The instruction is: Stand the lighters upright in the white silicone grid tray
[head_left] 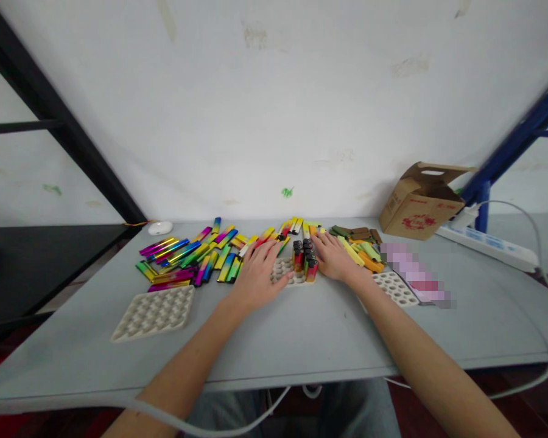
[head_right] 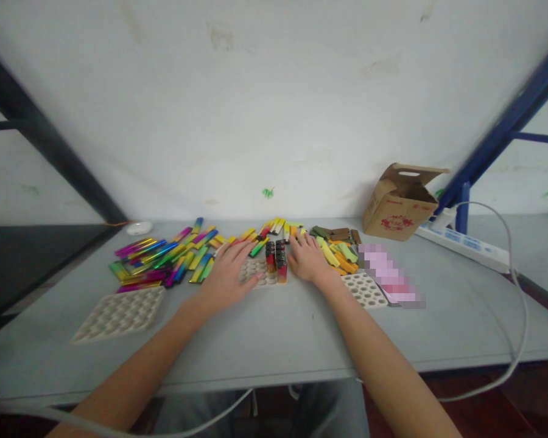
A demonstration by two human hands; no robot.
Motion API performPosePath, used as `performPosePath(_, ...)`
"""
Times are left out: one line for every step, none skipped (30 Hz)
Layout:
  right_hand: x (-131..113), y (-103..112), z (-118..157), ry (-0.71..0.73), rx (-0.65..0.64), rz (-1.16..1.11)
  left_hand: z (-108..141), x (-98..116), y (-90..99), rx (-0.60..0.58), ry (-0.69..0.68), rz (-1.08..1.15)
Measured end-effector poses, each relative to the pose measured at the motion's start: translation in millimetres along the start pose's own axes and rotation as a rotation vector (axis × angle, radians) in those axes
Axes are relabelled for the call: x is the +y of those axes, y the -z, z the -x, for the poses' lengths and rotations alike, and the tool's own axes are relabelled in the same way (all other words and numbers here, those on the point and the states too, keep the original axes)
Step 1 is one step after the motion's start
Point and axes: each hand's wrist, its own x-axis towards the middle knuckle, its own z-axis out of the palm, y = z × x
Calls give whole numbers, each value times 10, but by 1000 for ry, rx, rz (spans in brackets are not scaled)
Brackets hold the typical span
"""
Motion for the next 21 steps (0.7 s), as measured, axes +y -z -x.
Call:
performPosePath(-4,4,0,9,3,-15,24,-43,21,-32,-18,-35)
performPosePath(-9,10,-1,26,4,-32,50,-85,39,-68,-40,-60)
performPosePath(-15,18,-2,47,3,-48,78,-123,52,-106,-62,-77)
performPosePath(-21,27,-4,69,2,-63,104,-158,63,-143,-85,-86)
performPosePath(-27,38,-7,90,2,-75,127,-189,70,-177,-106,-88)
performPosePath(-32,48,-13,107,5,-86,146,-218,74,-207,-125,-87)
performPosePath(-36,58,-20,123,14,-95,159,-243,77,-231,-140,-84)
performPosePath(-37,66,-31,143,28,-105,166,-266,80,-248,-152,-79)
performPosePath(-37,71,-43,168,46,-115,169,-285,83,-257,-157,-74)
performPosePath(-34,72,-58,193,67,-127,169,-302,86,-260,-159,-68)
performPosePath(-28,68,-73,212,90,-139,166,-317,90,-261,-159,-61)
performPosePath(-20,58,-87,221,114,-149,164,-330,93,-262,-157,-54)
performPosePath(-10,43,-101,222,136,-155,162,-342,97,-263,-155,-47)
performPosePath(1,23,-112,217,155,-157,161,-353,99,-263,-154,-40)
performPosePath(12,2,-121,213,165,-154,162,-364,100,-262,-152,-32)
performPosePath(21,-20,-127,216,165,-148,164,-374,100,-260,-148,-25)
performPosePath(27,-39,-130,227,153,-139,167,-384,100,-259,-143,-17)
performPosePath(29,-53,-131,239,132,-128,169,-392,101,-259,-138,-9)
performPosePath(27,-61,-131,248,112,-117,170,-400,102,-260,-133,-2)
performPosePath(21,-61,-130,256,96,-105,170,-406,104,-260,-128,5)
performPosePath(12,-54,-129,262,90,-94,169,-411,107,-259,-126,13)
